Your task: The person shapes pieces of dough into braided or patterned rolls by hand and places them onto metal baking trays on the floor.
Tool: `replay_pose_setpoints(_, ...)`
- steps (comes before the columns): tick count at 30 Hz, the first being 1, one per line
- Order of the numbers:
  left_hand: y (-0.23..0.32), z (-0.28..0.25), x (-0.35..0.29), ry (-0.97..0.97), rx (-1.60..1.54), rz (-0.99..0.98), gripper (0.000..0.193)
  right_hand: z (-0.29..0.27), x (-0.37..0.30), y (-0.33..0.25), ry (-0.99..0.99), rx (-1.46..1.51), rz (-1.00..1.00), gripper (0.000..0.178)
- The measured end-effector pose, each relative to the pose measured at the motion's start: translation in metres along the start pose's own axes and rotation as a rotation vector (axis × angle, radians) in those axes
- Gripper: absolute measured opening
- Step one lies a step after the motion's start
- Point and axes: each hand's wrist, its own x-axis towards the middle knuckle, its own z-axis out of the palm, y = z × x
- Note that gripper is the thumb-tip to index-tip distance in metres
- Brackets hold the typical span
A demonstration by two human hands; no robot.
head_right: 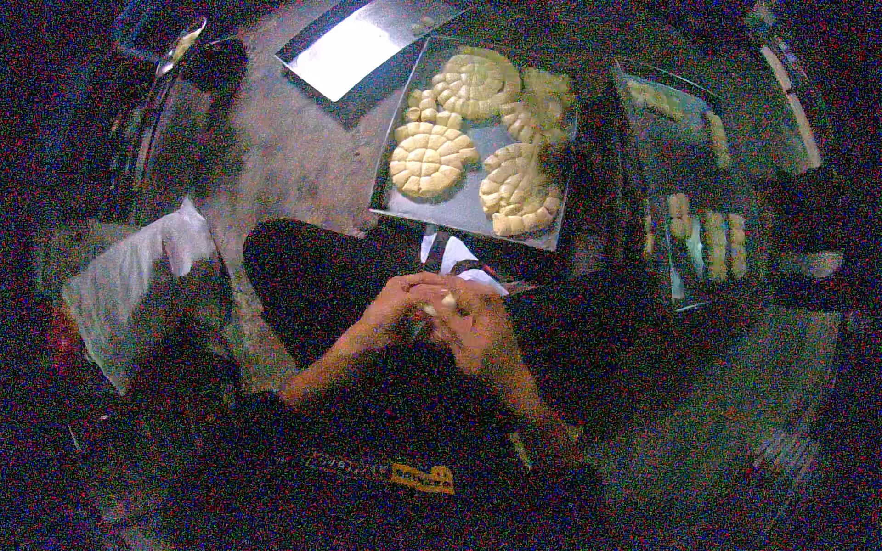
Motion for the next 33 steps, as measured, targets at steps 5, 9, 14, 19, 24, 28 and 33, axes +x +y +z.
replay_pose_setpoints(5,-0.023,0.012,0.023,0.121,0.413,0.247,0.031,0.009,-0.029,0.014,-0.047,-0.053,0.047,0.044)
replay_pose_setpoints(9,-0.014,0.041,0.025,-0.016,0.951,0.512,0.042,-0.041,-0.019,0.039,-0.293,0.208,0.437,0.04)
replay_pose_setpoints(14,0.024,0.087,0.007,-0.18,0.433,0.118,0.052,-0.138,-0.057,0.156,0.585,0.188,0.581,0.026)
replay_pose_setpoints(19,0.011,0.065,0.015,-0.152,0.168,0.101,0.052,-0.205,-0.147,0.321,0.64,-0.559,0.739,0.045)
replay_pose_setpoints(24,0.012,0.014,-0.013,0.015,0.241,0.168,0.05,-0.182,-0.085,0.325,0.352,-0.317,0.93,0.057)
replay_pose_setpoints(28,-0.016,0.011,-0.015,-0.064,0.073,0.095,0.05,-0.238,-0.19,0.378,0.255,-1.365,0.579,0.046)
replay_pose_setpoints(33,-0.007,-0.029,-0.038,0.134,0.076,0.159,0.049,-0.182,-0.039,0.28,0.231,-0.839,0.883,0.051)
